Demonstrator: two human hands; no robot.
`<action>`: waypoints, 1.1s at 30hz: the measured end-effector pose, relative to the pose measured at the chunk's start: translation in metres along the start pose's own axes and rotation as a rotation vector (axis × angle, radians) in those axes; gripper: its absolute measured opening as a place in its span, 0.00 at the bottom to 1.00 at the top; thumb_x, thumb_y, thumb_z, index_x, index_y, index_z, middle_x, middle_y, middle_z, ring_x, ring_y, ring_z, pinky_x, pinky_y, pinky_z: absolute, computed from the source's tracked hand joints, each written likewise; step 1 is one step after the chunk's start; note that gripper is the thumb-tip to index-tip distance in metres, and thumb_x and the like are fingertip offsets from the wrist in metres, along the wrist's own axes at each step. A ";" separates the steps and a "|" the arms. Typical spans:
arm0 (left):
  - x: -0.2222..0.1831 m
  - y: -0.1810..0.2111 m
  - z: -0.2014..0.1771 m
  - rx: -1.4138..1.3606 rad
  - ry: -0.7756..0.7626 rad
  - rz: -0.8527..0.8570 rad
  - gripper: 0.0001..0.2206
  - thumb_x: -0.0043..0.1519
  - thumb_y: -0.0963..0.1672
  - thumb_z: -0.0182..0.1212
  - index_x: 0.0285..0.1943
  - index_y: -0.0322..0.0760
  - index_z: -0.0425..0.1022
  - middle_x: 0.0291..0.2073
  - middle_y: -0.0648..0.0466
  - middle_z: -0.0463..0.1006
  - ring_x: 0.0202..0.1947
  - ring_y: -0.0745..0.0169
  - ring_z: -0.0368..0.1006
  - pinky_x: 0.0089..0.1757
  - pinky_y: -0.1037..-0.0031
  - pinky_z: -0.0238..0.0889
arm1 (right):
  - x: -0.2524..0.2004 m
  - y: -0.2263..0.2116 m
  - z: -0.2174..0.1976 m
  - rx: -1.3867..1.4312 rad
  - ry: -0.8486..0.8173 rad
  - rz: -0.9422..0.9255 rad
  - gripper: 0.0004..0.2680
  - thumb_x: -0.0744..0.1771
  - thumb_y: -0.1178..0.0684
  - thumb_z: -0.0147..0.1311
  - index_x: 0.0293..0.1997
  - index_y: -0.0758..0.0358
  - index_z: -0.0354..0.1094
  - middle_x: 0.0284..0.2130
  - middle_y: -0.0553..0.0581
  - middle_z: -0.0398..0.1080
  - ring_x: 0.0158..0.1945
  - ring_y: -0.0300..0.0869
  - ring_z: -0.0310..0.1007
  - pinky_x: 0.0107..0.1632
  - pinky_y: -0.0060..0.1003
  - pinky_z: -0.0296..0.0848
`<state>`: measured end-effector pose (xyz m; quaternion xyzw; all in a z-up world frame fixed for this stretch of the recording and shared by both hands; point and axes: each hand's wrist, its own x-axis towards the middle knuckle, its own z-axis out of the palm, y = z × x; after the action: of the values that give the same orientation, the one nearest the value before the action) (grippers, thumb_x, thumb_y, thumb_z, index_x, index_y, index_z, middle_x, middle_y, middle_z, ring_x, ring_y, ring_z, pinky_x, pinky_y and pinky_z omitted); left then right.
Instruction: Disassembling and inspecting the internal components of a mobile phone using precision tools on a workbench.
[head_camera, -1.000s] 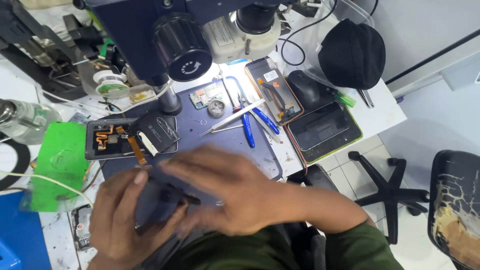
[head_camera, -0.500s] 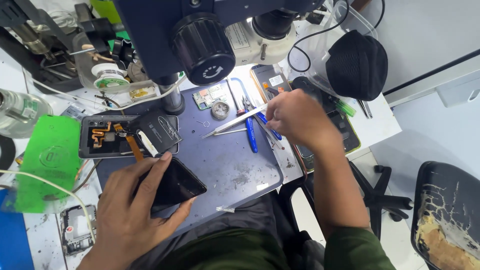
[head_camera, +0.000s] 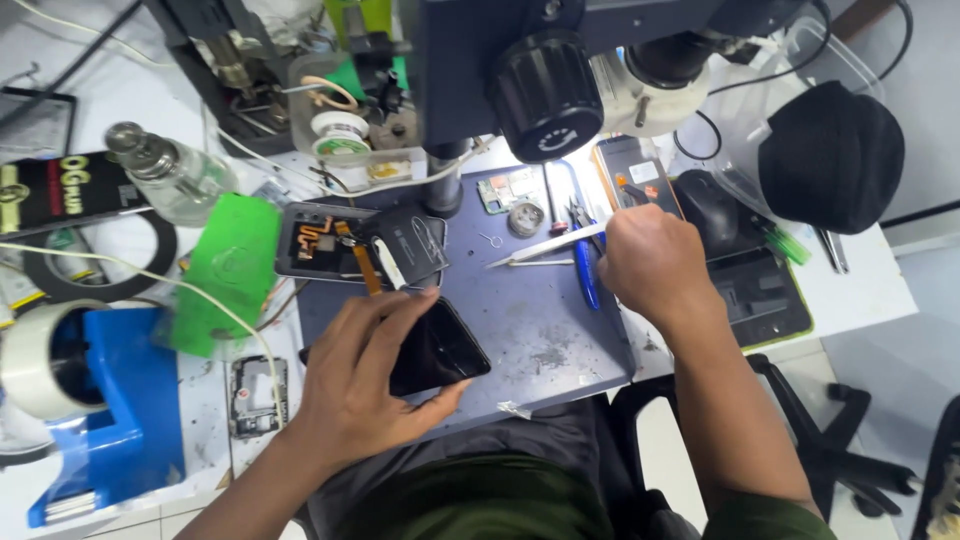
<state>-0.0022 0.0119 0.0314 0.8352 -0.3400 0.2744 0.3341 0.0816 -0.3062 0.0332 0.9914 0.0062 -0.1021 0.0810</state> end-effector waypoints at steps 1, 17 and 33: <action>0.000 0.000 0.000 0.009 0.003 0.005 0.34 0.56 0.51 0.79 0.63 0.27 0.69 0.50 0.41 0.76 0.47 0.45 0.76 0.46 0.59 0.73 | 0.002 -0.003 0.003 0.004 0.010 -0.003 0.05 0.59 0.60 0.47 0.19 0.65 0.59 0.18 0.58 0.67 0.22 0.58 0.70 0.27 0.48 0.69; -0.001 0.003 -0.001 -0.022 0.102 0.018 0.36 0.56 0.54 0.80 0.63 0.26 0.68 0.54 0.44 0.78 0.45 0.48 0.77 0.46 0.63 0.73 | -0.006 -0.003 0.019 -0.073 0.095 0.064 0.08 0.56 0.64 0.48 0.16 0.57 0.53 0.14 0.51 0.59 0.16 0.45 0.60 0.21 0.37 0.53; -0.017 0.001 0.006 -0.101 0.285 -0.191 0.46 0.44 0.56 0.84 0.64 0.23 0.66 0.56 0.44 0.77 0.44 0.50 0.78 0.46 0.68 0.75 | -0.101 -0.025 -0.092 1.273 0.392 -0.197 0.03 0.67 0.63 0.60 0.37 0.67 0.69 0.26 0.54 0.70 0.22 0.34 0.69 0.26 0.23 0.65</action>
<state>-0.0121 0.0134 0.0171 0.7985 -0.2216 0.3396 0.4451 0.0005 -0.2665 0.1386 0.8408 0.0497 0.0889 -0.5317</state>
